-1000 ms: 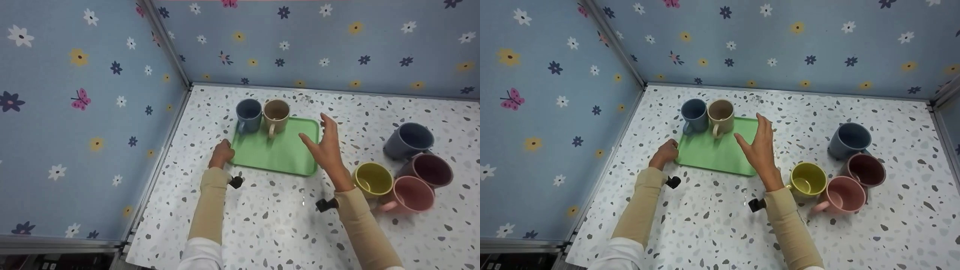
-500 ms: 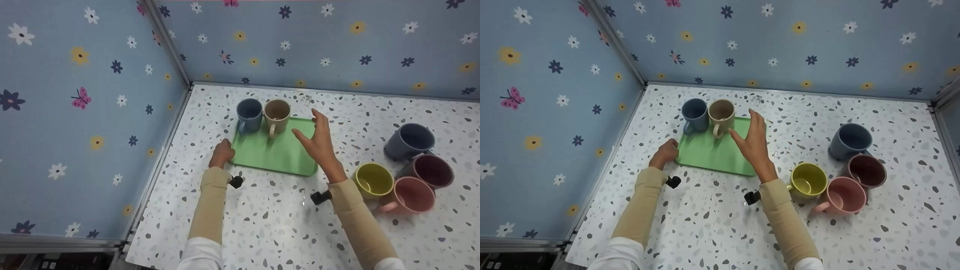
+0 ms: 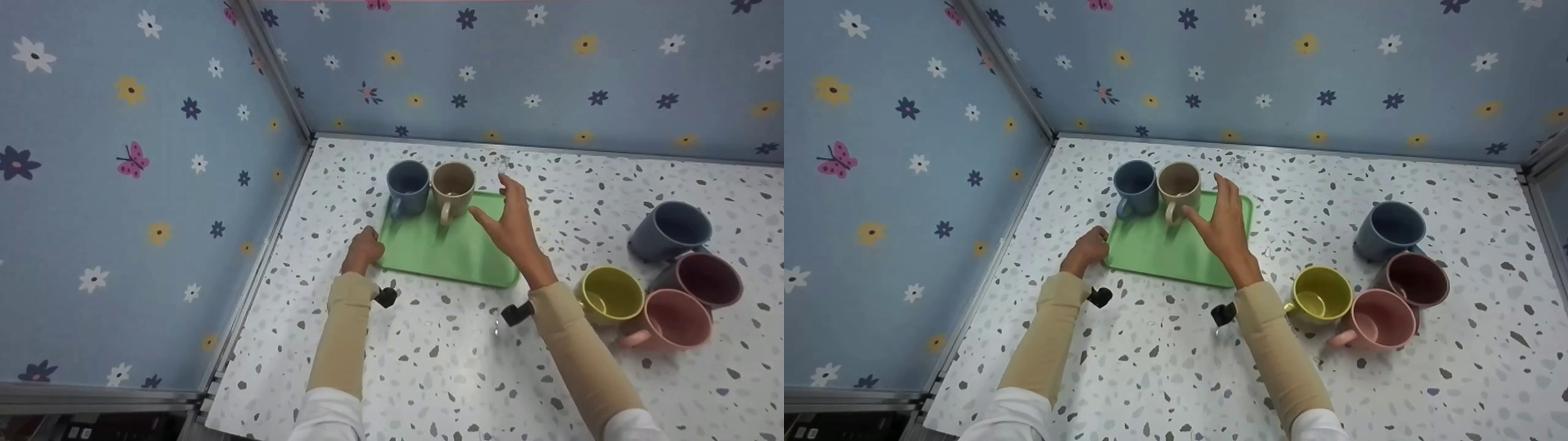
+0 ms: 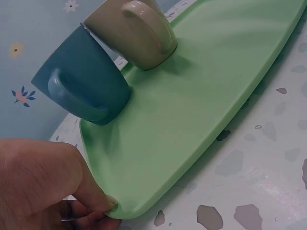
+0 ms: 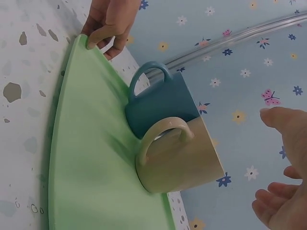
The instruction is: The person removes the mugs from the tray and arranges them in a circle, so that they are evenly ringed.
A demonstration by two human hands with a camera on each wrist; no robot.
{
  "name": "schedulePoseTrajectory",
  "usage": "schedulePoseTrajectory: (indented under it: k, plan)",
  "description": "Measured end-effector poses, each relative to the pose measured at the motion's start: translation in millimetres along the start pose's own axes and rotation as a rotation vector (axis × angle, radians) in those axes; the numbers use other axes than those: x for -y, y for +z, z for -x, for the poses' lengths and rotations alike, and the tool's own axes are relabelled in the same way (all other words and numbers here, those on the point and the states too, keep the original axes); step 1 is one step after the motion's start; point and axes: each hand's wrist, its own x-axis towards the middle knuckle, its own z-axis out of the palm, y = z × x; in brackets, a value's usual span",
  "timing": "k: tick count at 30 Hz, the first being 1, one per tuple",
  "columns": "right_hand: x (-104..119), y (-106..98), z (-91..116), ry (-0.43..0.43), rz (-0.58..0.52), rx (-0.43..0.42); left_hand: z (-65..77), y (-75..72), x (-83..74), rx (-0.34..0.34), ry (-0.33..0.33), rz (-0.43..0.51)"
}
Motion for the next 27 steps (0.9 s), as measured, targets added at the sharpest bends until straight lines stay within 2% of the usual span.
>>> schedulePoseTrajectory:
  k: [6,10,13,27]
  plan:
    - [-2.2,8.0,-7.9,-0.04,0.001,0.006,0.5,-1.0,1.1,-0.006,0.012,-0.002]
    - [-5.4,14.1,-11.8,-0.063,0.029,0.017,0.8,-1.9,0.7,0.024,0.002,0.021]
    - [-7.8,17.5,-14.3,-0.056,0.045,0.03,0.6,-2.1,0.8,0.043,-0.01,0.034]
    - [-22.6,22.9,-24.7,-0.014,0.067,0.065,-0.2,-2.2,1.7,0.037,0.001,0.034]
